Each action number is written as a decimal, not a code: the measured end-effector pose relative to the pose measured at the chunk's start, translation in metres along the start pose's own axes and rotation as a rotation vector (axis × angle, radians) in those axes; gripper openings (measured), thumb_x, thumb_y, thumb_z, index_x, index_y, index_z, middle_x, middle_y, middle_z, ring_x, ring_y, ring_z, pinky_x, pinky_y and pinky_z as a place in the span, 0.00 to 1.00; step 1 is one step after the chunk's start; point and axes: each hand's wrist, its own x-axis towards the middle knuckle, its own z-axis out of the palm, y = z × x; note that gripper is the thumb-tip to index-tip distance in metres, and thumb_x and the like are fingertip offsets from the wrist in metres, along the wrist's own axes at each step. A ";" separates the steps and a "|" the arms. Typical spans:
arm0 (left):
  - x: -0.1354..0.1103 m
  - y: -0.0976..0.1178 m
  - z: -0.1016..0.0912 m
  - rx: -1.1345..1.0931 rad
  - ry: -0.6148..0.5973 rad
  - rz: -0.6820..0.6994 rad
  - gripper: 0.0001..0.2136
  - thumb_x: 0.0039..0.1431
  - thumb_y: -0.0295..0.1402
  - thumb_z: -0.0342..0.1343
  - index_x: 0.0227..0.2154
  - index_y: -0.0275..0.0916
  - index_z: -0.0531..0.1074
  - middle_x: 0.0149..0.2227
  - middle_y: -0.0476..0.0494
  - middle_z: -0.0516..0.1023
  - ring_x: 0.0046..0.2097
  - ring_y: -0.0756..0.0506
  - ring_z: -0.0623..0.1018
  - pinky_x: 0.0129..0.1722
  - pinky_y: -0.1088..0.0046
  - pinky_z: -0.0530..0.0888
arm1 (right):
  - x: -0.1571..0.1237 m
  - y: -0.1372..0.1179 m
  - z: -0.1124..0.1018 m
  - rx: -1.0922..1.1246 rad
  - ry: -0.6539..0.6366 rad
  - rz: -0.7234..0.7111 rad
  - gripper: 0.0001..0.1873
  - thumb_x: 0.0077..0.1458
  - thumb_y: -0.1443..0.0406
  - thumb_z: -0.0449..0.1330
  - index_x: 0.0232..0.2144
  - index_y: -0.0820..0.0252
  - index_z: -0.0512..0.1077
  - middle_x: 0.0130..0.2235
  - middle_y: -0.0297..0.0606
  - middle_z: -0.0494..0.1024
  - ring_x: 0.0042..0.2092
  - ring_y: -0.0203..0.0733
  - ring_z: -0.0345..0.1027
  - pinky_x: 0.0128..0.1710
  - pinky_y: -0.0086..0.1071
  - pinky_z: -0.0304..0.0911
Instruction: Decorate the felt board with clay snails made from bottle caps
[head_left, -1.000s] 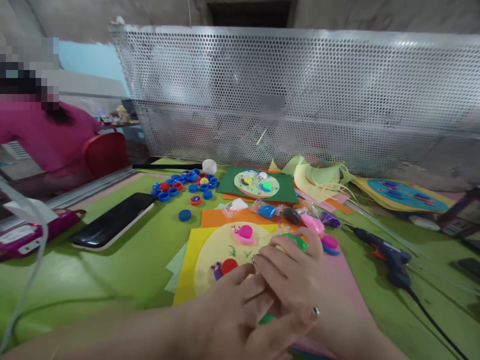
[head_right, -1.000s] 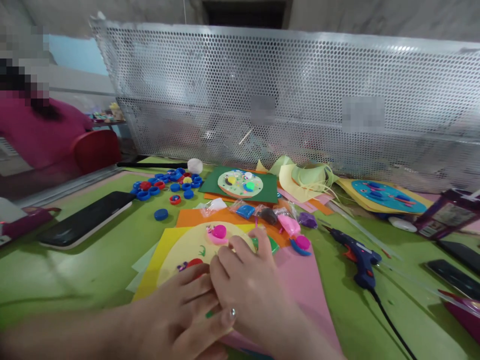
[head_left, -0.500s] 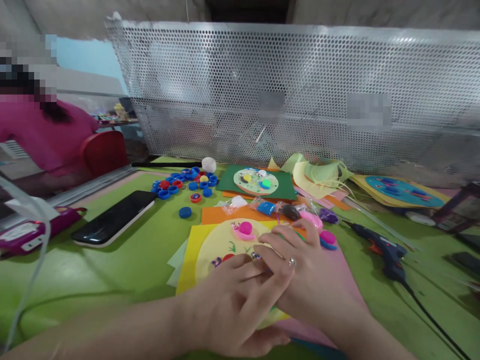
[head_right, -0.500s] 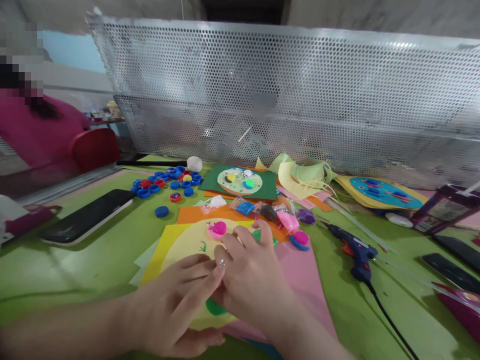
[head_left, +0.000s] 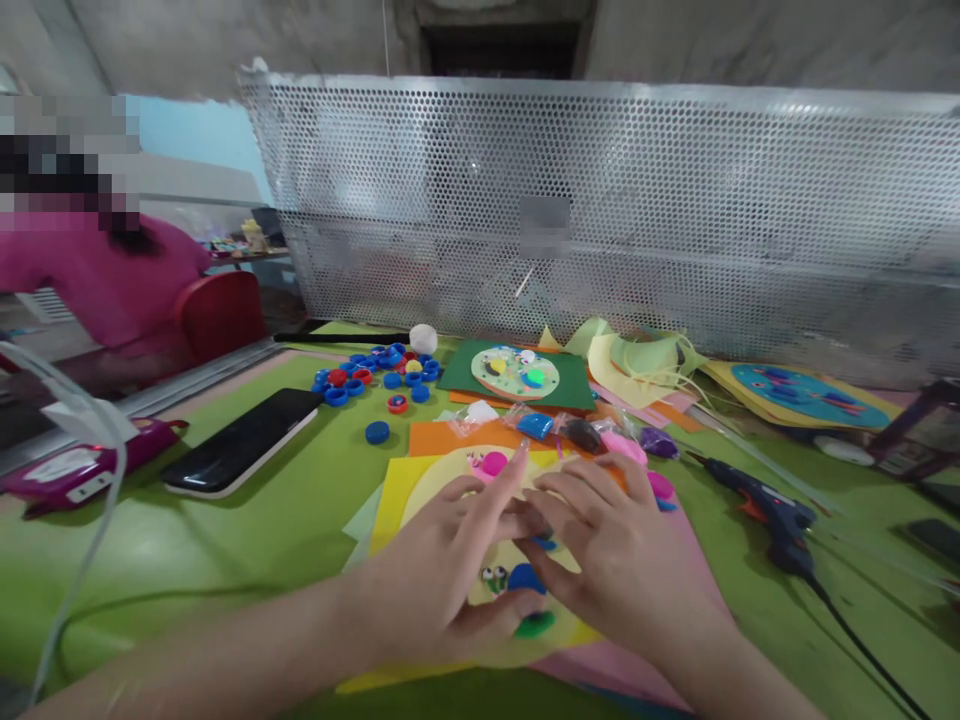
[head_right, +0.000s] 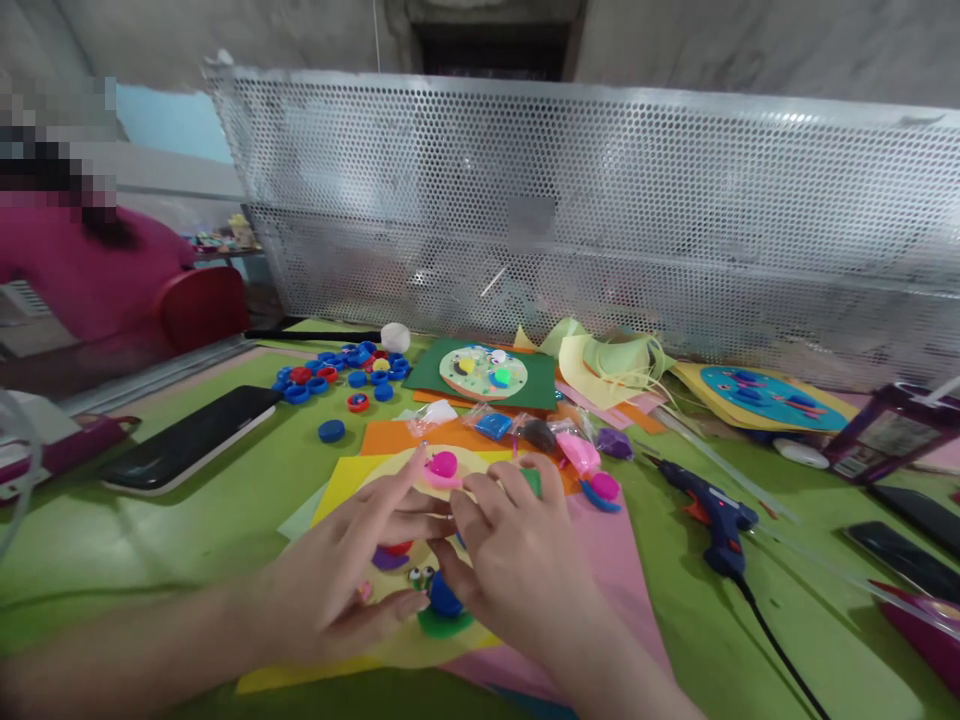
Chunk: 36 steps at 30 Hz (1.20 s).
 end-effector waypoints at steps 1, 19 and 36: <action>0.000 -0.001 -0.001 0.005 0.013 0.003 0.37 0.60 0.36 0.47 0.63 0.40 0.27 0.43 0.41 0.78 0.50 0.38 0.73 0.49 0.54 0.67 | 0.000 0.001 0.000 -0.003 -0.003 0.004 0.10 0.55 0.61 0.55 0.36 0.59 0.73 0.36 0.36 0.78 0.40 0.45 0.67 0.46 0.45 0.51; 0.000 -0.001 0.007 0.096 -0.160 0.095 0.37 0.60 0.40 0.47 0.62 0.37 0.28 0.43 0.37 0.76 0.44 0.38 0.76 0.48 0.54 0.68 | 0.006 -0.005 0.007 0.041 -0.070 0.016 0.11 0.47 0.61 0.60 0.35 0.56 0.73 0.40 0.37 0.77 0.42 0.47 0.67 0.47 0.46 0.54; 0.020 0.000 -0.007 -1.309 -0.075 -1.086 0.41 0.48 0.21 0.49 0.63 0.33 0.34 0.31 0.44 0.78 0.35 0.48 0.77 0.42 0.69 0.68 | 0.004 0.005 -0.001 0.433 -0.436 0.276 0.09 0.51 0.60 0.59 0.34 0.57 0.73 0.45 0.40 0.73 0.48 0.46 0.65 0.47 0.41 0.61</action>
